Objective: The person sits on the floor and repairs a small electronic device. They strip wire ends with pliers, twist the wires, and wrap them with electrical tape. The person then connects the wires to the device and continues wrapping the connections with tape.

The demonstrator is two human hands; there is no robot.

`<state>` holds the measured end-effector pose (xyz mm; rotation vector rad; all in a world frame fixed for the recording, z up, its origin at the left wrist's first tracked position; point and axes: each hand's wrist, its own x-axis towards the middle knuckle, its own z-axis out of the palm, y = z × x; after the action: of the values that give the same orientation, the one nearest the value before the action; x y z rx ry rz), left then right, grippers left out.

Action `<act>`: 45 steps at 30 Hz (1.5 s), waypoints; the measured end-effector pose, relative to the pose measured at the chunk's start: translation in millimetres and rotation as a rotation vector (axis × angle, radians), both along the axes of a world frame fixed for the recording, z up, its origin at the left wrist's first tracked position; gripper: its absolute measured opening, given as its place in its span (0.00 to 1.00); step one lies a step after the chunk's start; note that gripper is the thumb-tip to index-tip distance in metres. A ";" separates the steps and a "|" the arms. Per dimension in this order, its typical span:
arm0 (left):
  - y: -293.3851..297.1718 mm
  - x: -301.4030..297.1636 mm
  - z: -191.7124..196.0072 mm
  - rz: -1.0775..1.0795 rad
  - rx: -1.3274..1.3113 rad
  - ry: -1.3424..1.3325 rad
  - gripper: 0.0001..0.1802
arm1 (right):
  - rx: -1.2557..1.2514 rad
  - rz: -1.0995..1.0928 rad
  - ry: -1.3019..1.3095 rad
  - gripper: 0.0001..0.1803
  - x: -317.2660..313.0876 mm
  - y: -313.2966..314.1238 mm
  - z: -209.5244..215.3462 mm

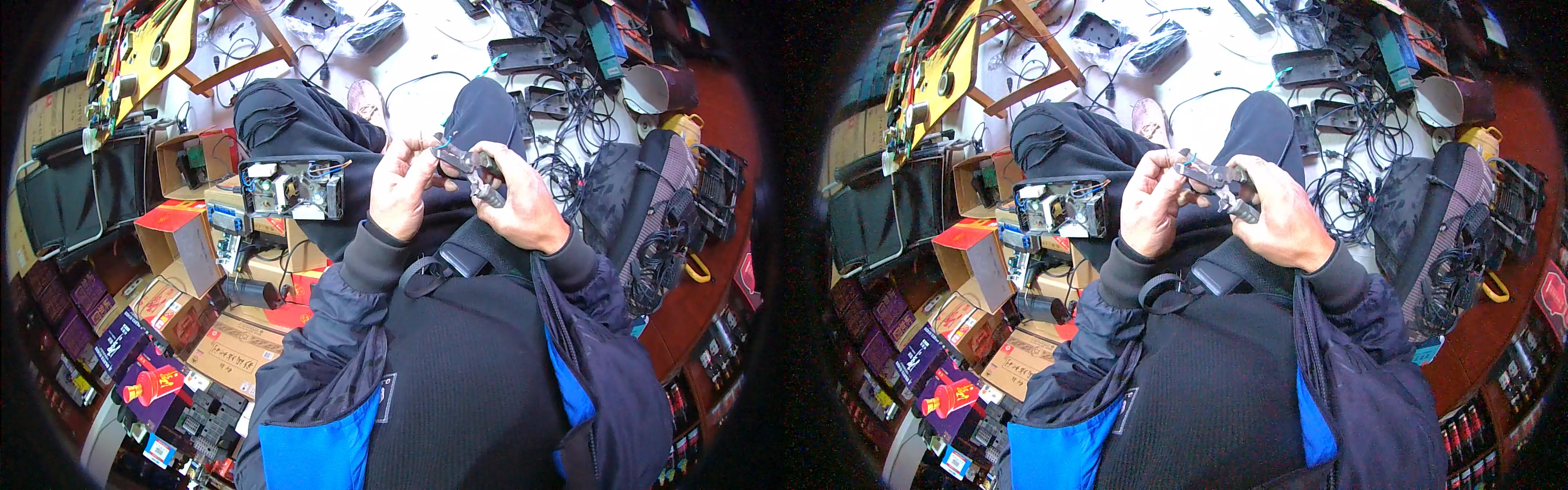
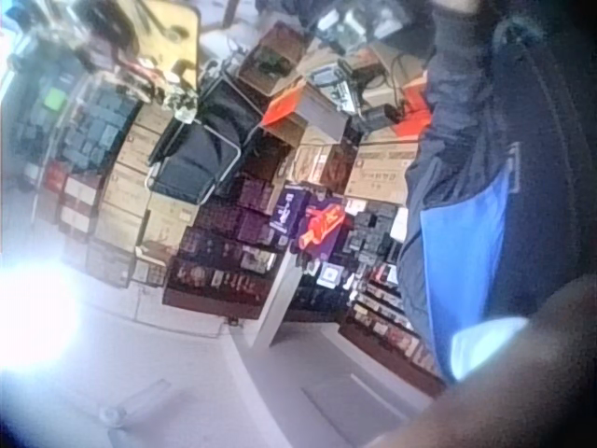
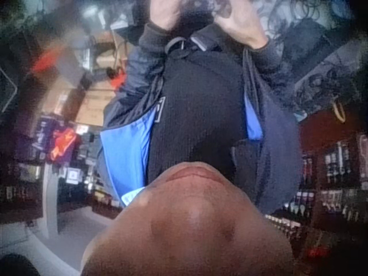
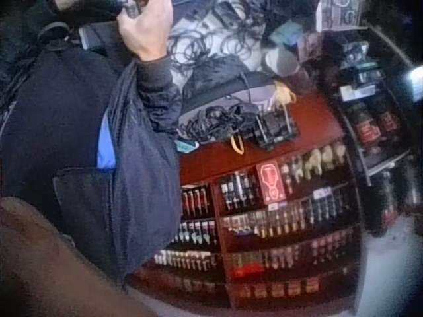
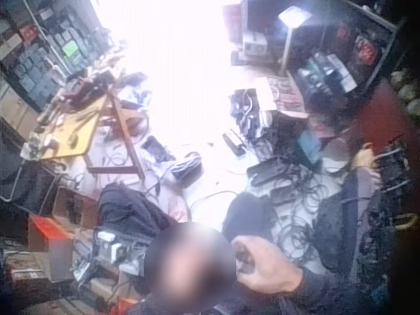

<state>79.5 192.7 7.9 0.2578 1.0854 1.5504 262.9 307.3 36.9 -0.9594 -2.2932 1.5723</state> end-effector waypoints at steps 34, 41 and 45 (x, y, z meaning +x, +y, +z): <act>0.2 1.0 3.8 -0.022 -0.006 0.117 0.09 | 0.015 -0.030 -0.071 0.28 -0.1 2.0 9.4; -0.8 1.1 1.4 -0.006 0.013 0.124 0.11 | 0.053 -0.016 -0.056 0.24 -2.8 3.7 17.4; -1.3 0.4 0.1 -0.008 0.027 0.127 0.11 | 0.093 -0.007 -0.035 0.25 -3.2 3.3 15.8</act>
<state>80.0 191.4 8.0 0.3824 1.1611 1.5595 259.7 310.6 52.7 -0.9787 -2.3606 1.4433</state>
